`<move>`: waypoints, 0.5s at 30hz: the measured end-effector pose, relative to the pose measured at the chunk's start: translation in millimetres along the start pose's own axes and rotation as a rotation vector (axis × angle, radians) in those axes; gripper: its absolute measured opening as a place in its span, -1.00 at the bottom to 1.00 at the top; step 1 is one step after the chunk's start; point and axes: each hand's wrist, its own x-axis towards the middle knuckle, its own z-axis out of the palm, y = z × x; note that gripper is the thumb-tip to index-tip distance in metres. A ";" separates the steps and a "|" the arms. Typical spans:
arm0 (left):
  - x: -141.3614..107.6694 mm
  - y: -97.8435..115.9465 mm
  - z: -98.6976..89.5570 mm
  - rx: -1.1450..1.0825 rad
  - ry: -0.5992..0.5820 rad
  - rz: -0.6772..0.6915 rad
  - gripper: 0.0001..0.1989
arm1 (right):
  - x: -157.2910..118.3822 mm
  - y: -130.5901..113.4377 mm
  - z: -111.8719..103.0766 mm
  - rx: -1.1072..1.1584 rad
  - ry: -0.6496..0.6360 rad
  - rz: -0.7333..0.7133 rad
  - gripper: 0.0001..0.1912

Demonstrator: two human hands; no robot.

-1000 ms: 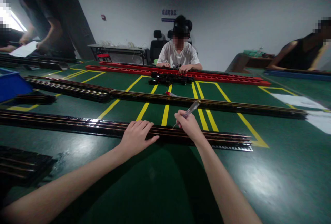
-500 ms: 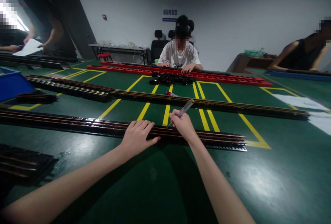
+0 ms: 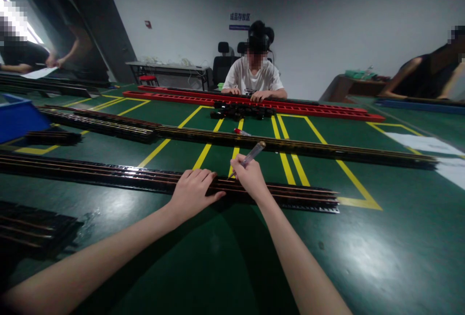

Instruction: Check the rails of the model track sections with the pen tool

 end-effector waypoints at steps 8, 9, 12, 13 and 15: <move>-0.7 -0.4 0.5 -0.004 0.008 0.007 -0.52 | 0.6 4.7 -5.9 -0.002 -0.023 0.043 -0.70; -0.7 -0.5 0.4 -0.005 0.008 0.005 -0.52 | 0.7 4.7 -7.1 -0.003 -0.027 0.051 -0.71; -0.8 -0.8 -0.4 -0.008 0.003 0.002 -0.53 | 0.1 2.9 -10.8 -0.002 -0.038 0.062 -0.73; -0.8 -0.8 -0.7 -0.009 0.001 0.002 -0.53 | -0.4 1.8 -11.9 -0.002 -0.045 0.064 -0.74; -1.0 -0.5 -1.3 -0.016 -0.005 0.000 -0.53 | -1.6 -0.5 -14.1 0.003 -0.064 0.070 -0.74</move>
